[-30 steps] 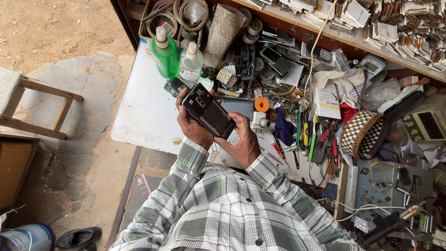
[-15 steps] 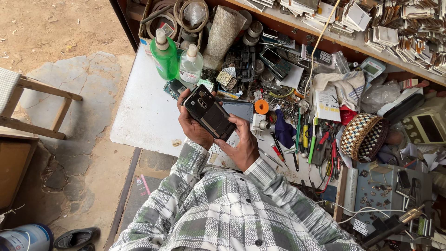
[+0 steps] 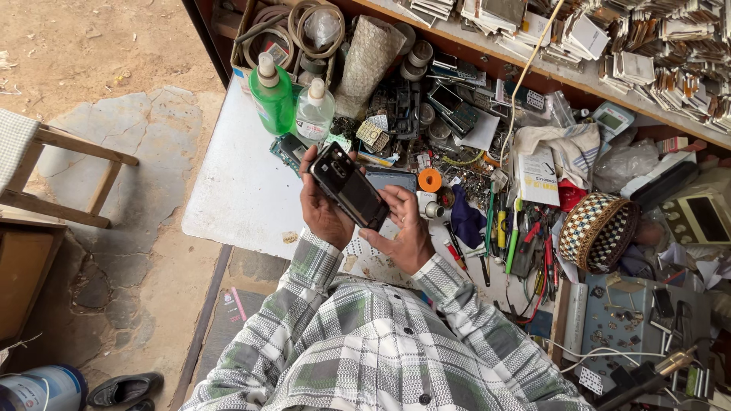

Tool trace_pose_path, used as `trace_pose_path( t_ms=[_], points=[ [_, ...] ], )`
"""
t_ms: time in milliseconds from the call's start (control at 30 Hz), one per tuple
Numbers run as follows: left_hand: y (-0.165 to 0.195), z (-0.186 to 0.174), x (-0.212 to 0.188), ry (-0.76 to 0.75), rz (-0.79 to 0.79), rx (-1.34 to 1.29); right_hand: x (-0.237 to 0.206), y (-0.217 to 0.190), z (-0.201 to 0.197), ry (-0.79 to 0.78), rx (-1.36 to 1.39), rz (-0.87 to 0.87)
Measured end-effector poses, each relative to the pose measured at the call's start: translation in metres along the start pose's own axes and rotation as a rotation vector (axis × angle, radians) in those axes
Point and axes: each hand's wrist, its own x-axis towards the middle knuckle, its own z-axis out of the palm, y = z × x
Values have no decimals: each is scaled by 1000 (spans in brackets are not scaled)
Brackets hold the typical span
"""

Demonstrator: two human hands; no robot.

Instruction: The person repairs a smartphone at a cluttered workbench. They use a thin tool to pry and work inside the open phone, manipulate the battery and internal components, press the casing and screen together, and handle the phone's back cover and parts while checking the device.

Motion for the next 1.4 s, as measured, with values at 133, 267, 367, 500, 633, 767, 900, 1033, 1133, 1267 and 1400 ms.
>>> trace_pose_path(
  t_ms=[133, 267, 367, 500, 633, 767, 900, 1033, 1133, 1267, 1400],
  points=[
    [3, -3, -3, -46, -103, -86, 4, 3, -19, -33, 162, 76],
    [12, -9, -10, -177, -252, 148, 3, 1, -32, -75, 231, 113],
    [11, -11, -12, -222, -218, 206, 3, 0, -36, -110, 247, 131],
    [10, -14, -13, -200, -195, 199, 0, 1, -30, -67, 232, 111],
    [14, -16, -13, -198, -198, 196, -4, 3, -20, 0, 188, 117],
    [17, -19, -14, -197, -218, 183, -4, 5, -20, -39, 343, 121],
    [16, -22, -13, -230, -165, 223, -3, 7, -17, -31, 270, 120],
    [21, -27, -12, -174, -222, 180, -4, 8, -8, -11, 245, 108],
    [24, -28, -13, -178, -236, 147, -2, 7, -7, -36, 301, 108],
    [26, -30, -13, -192, -276, 110, -2, 1, -3, -16, 206, 99],
    [22, -29, -9, -140, -276, -90, -2, -13, 10, 39, 60, 46]
  ],
)
